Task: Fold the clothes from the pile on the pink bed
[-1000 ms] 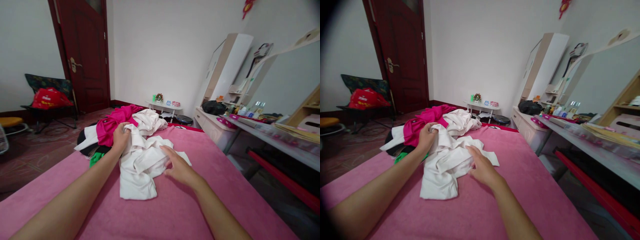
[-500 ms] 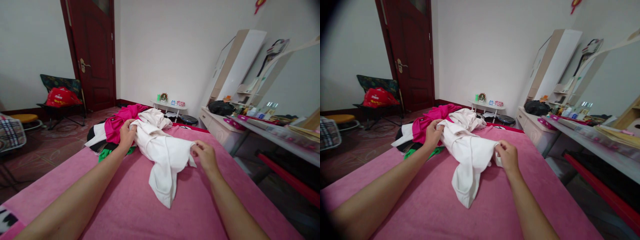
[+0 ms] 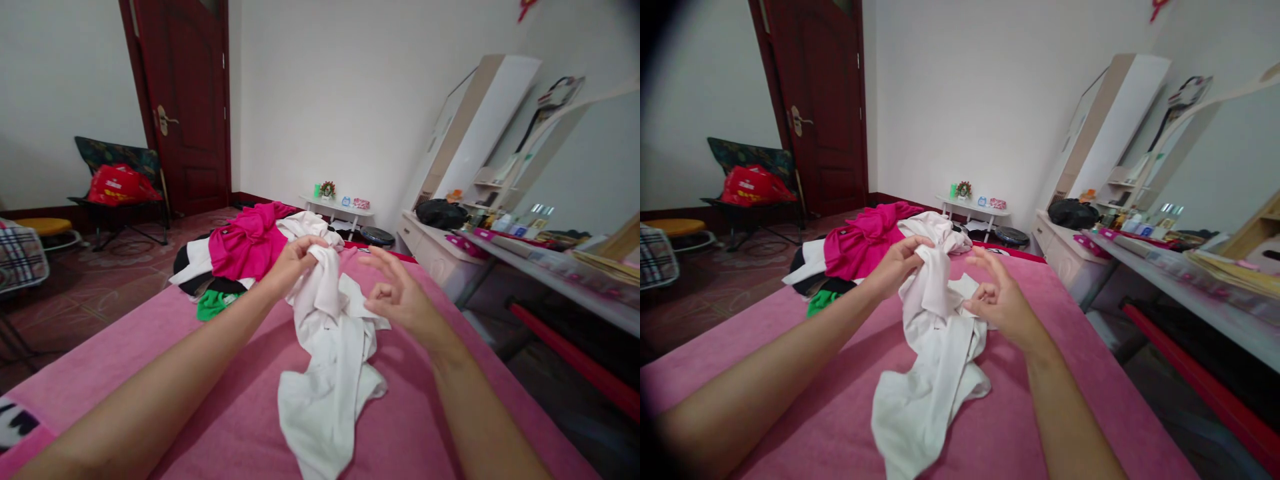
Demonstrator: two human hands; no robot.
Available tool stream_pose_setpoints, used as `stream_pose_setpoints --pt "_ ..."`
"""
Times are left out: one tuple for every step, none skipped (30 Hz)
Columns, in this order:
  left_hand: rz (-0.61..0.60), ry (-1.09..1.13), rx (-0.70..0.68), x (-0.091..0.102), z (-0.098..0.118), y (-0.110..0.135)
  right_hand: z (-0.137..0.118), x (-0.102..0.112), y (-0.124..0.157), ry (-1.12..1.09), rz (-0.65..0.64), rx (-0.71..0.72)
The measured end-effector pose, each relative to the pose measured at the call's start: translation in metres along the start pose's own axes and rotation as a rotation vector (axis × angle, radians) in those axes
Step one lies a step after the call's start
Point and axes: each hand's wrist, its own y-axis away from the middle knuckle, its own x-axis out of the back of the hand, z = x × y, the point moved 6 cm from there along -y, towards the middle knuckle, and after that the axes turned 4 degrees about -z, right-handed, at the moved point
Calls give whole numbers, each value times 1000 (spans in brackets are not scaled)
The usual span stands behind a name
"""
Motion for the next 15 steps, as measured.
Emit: stream_pose_setpoints --pt "-111 27 10 -21 7 6 12 -7 -3 43 -18 -10" --pt "-211 35 17 -41 13 13 23 -14 -5 82 -54 -17" --pt "-292 28 25 -58 18 20 33 -21 -7 113 -84 -17" --pt "-345 13 31 -70 21 25 42 -25 -8 138 -92 -17" --pt "-363 -6 31 -77 24 28 49 -25 -9 152 -69 -30" --pt "-341 -22 17 -79 25 29 55 -22 -10 148 -16 -64" --pt "-274 -40 -11 -74 25 27 60 -13 -10 118 75 -108" --pt "-171 -67 -48 -65 23 24 62 0 -10 57 200 -140" --pt "-52 -116 -86 -54 20 20 62 16 -9 -28 344 -150" --pt "53 -189 -114 -42 16 18 60 33 -6 -131 504 -127" --pt "121 -281 -117 -33 9 16 56 50 -3 -239 661 -75" --pt "139 -374 -87 -28 -1 15 52 66 2 -336 799 -10" --pt "98 -448 -24 -27 -14 15 47 78 6 -415 904 47" --pt "7 -486 67 -31 -29 18 43 88 9 -474 975 91" --pt "-105 -492 167 -39 -43 23 40 96 11 -517 1027 128"
